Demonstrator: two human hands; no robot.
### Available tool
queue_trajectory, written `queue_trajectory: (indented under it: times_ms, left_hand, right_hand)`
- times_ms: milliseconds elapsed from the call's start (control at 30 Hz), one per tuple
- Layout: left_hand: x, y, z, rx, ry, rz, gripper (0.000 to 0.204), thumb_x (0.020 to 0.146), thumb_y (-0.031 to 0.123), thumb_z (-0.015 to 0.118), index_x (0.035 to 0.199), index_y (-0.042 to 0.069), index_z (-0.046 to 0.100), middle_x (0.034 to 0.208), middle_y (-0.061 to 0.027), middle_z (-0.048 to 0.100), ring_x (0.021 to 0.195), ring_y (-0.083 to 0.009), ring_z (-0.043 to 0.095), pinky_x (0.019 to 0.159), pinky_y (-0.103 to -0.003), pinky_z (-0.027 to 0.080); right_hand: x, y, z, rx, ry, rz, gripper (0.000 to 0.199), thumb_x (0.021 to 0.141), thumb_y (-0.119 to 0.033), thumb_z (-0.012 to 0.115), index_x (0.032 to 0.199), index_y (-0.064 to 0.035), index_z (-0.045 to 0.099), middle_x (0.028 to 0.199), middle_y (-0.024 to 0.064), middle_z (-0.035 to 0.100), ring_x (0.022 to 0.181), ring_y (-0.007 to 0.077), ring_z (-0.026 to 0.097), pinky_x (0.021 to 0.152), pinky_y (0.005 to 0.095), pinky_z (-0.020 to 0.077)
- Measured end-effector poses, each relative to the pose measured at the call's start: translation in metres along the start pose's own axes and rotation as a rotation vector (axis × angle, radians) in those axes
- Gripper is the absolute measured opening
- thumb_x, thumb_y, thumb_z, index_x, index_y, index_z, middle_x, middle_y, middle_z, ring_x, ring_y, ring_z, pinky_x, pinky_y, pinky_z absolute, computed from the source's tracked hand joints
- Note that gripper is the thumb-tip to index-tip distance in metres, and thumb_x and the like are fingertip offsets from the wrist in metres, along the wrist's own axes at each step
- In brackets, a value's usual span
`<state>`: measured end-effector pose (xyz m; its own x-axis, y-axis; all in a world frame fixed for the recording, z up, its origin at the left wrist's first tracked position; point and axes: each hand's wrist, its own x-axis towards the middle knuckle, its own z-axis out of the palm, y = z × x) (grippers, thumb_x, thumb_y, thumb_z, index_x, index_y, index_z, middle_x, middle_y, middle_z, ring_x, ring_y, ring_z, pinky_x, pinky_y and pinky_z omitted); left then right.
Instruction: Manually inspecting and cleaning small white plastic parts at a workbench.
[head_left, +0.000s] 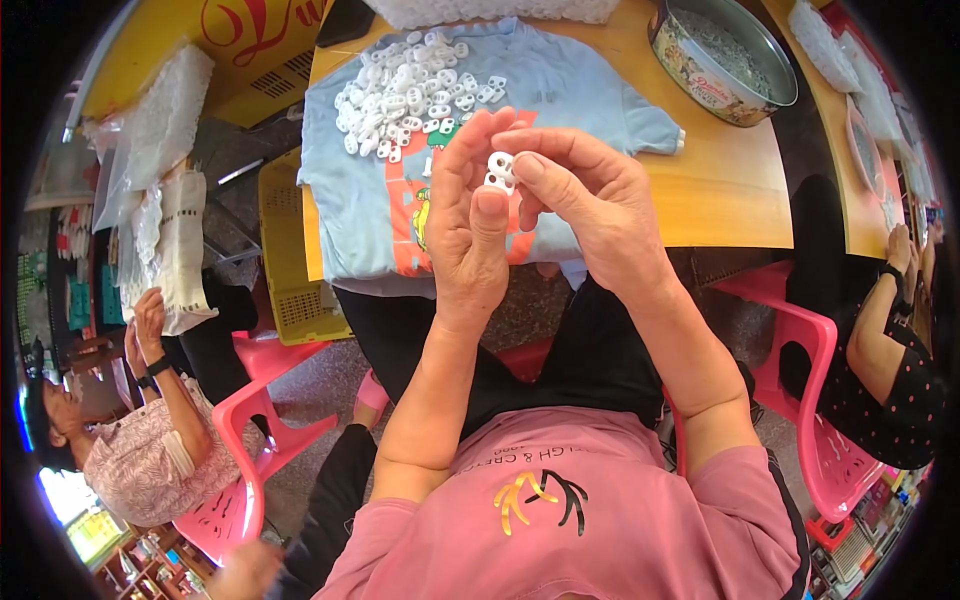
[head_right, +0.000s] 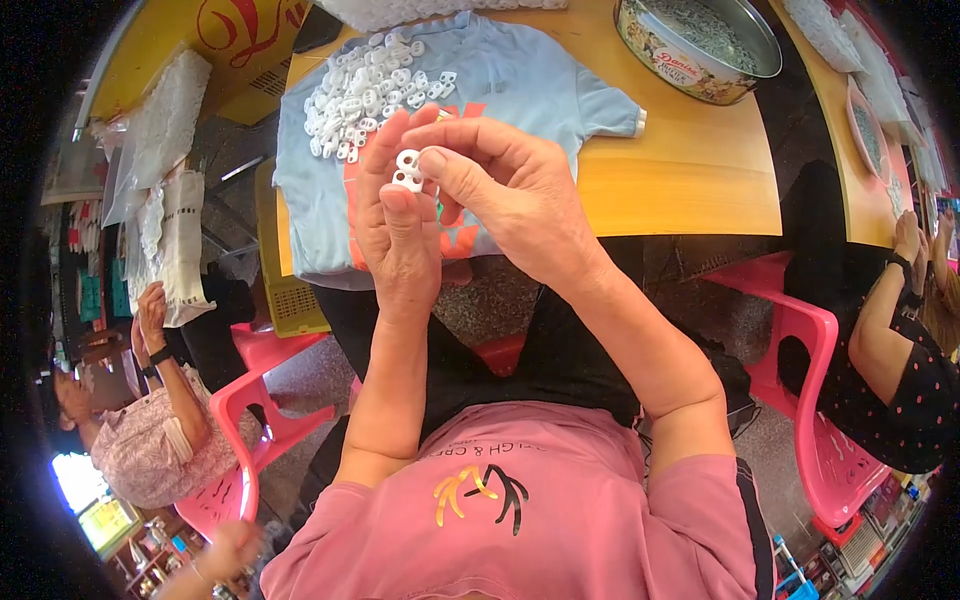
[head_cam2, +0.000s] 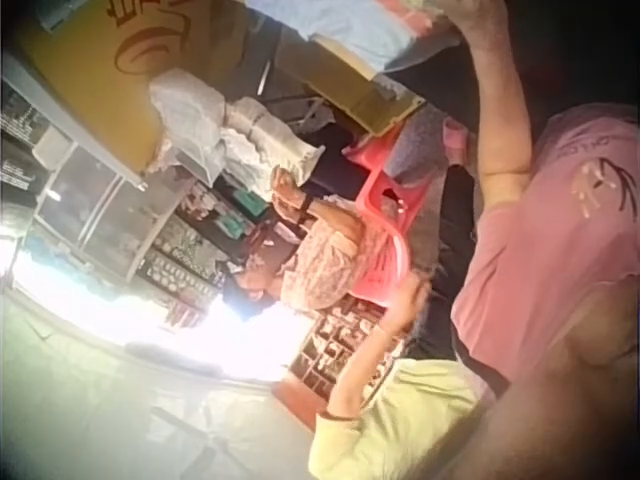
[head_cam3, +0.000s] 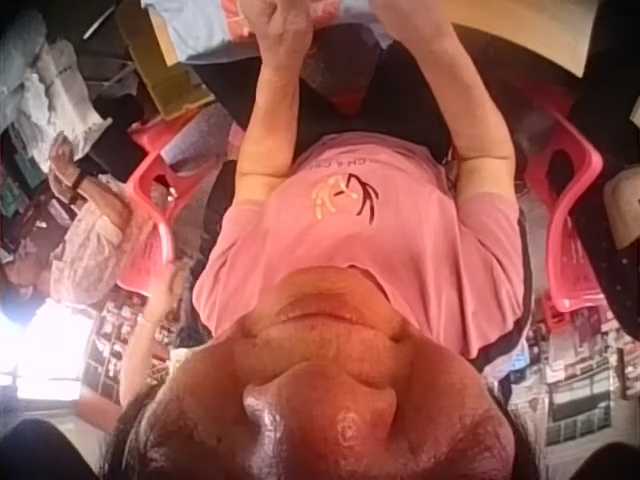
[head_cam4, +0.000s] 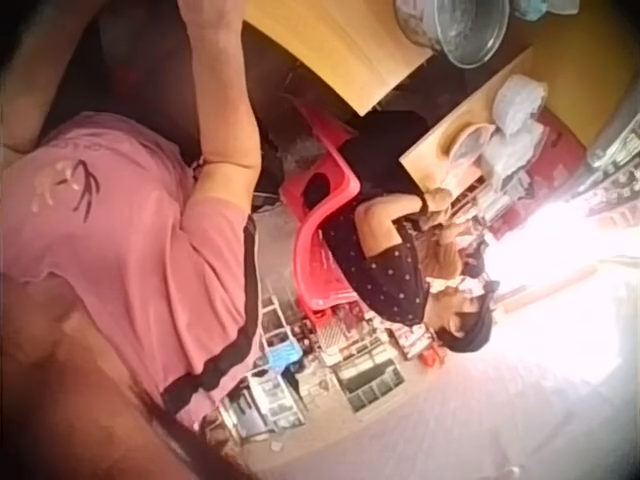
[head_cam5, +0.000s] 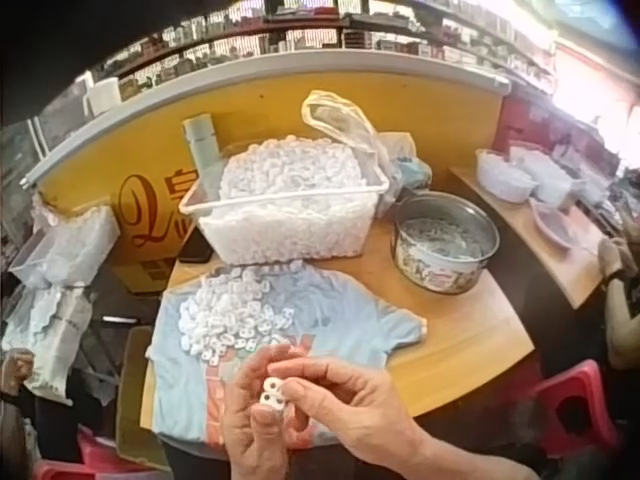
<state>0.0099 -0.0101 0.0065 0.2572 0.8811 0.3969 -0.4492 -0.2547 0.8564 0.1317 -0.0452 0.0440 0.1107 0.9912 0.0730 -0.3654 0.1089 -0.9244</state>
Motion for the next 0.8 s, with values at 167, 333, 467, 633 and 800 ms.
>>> queue_trajectory:
  times_ms: [167, 333, 467, 633, 800]
  left_hand:
    - [-0.003, -0.003, -0.005, -0.042, -0.119, -0.028, 0.072, 0.099, 0.052, 0.048, 0.143, -0.005, 0.039, 0.140, -0.0207, 0.049, 0.129, -0.0271, 0.049, 0.107, -0.037, 0.040]
    - [-0.005, 0.002, -0.007, -0.095, -0.090, -0.077, 0.072, 0.099, 0.054, 0.046, 0.140, -0.006, 0.043, 0.134, -0.0182, 0.056, 0.119, -0.0239, 0.057, 0.099, -0.034, 0.046]
    - [-0.004, 0.002, -0.014, -0.049, -0.138, -0.111, 0.068, 0.100, 0.052, 0.047, 0.135, -0.006, 0.048, 0.129, -0.0172, 0.060, 0.110, -0.0191, 0.059, 0.089, -0.028, 0.049]
    - [-0.006, -0.006, -0.013, -0.058, -0.110, -0.046, 0.062, 0.100, 0.050, 0.048, 0.130, -0.004, 0.052, 0.128, -0.0173, 0.060, 0.110, -0.0194, 0.059, 0.089, -0.029, 0.049]
    - [-0.004, -0.011, -0.012, -0.117, -0.135, 0.004, 0.052, 0.101, 0.045, 0.049, 0.126, 0.000, 0.053, 0.128, -0.0176, 0.058, 0.116, -0.0223, 0.056, 0.094, -0.033, 0.047]
  right_hand:
    - [-0.005, 0.000, 0.006, 0.024, -0.040, 0.043, 0.025, 0.097, -0.014, 0.061, 0.115, 0.0026, 0.066, 0.084, 0.0037, 0.064, 0.070, 0.0109, 0.060, 0.064, 0.0250, 0.0511]
    - [-0.008, 0.001, 0.009, -0.020, -0.025, -0.001, 0.023, 0.097, -0.012, 0.062, 0.114, 0.0025, 0.066, 0.085, 0.0042, 0.065, 0.074, 0.0109, 0.060, 0.068, 0.0246, 0.0504]
    - [-0.007, 0.001, 0.009, -0.008, -0.047, -0.032, 0.023, 0.096, -0.011, 0.062, 0.114, 0.0023, 0.066, 0.087, 0.0045, 0.065, 0.075, 0.0109, 0.060, 0.070, 0.0248, 0.0502]
    - [-0.010, 0.004, 0.016, -0.009, 0.000, -0.084, 0.023, 0.097, -0.011, 0.062, 0.115, 0.0022, 0.066, 0.097, 0.0052, 0.066, 0.087, 0.0111, 0.062, 0.074, 0.0251, 0.0512]
    - [-0.010, 0.003, 0.012, -0.012, -0.029, -0.022, 0.021, 0.096, -0.009, 0.062, 0.113, 0.0015, 0.067, 0.102, 0.0046, 0.066, 0.092, 0.0107, 0.061, 0.077, 0.0244, 0.0504]
